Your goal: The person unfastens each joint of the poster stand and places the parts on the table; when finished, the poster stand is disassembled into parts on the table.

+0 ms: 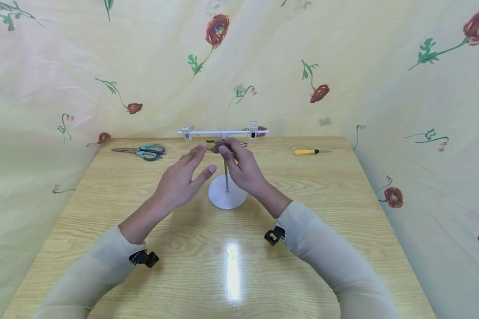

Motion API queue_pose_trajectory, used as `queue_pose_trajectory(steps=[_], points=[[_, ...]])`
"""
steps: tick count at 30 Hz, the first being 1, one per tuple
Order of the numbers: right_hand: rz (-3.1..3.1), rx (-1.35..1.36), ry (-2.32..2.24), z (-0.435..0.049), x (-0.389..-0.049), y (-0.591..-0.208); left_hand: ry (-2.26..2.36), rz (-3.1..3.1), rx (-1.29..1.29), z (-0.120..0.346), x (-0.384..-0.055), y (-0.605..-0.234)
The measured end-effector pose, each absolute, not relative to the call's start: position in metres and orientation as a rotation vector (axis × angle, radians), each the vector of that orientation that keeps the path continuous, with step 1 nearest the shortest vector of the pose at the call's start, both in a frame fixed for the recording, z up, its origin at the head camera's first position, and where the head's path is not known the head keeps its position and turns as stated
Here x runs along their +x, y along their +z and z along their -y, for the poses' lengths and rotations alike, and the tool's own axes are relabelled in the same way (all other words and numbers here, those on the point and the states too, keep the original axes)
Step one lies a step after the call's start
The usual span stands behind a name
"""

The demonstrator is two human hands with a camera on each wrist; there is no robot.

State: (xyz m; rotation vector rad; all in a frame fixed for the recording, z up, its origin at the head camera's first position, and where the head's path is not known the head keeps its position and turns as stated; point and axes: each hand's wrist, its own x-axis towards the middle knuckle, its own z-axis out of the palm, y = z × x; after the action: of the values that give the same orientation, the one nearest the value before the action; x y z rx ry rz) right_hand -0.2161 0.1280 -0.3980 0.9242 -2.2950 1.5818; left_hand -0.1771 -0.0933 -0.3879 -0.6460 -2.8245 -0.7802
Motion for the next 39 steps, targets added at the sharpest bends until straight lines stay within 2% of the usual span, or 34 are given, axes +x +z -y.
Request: queue_pose_trajectory(steps=[7, 12, 17, 23, 39], points=[[2.233, 0.867, 1.69, -0.119, -0.217, -0.394, -0.652, 2.728, -0.731, 0.089, -0.162, -0.371], [2.222, 0.836, 1.682, -0.117, -0.218, -0.395, -0.588, 2.453, -0.887, 0.082, -0.155, -0.349], [2.231, 0.824, 1.642, -0.119, -0.219, -0.395, -0.611, 2.232, -1.017, 0.073, -0.163, -0.314], [2.209, 0.867, 1.708, -0.117, -0.22, -0.396, -0.561, 2.38, -1.025, 0.068, -0.182, -0.283], [2.211, 0.892, 1.731, -0.117, -0.22, -0.398, -0.414, 2.673, -0.991, 0.052, -0.203, -0.268]])
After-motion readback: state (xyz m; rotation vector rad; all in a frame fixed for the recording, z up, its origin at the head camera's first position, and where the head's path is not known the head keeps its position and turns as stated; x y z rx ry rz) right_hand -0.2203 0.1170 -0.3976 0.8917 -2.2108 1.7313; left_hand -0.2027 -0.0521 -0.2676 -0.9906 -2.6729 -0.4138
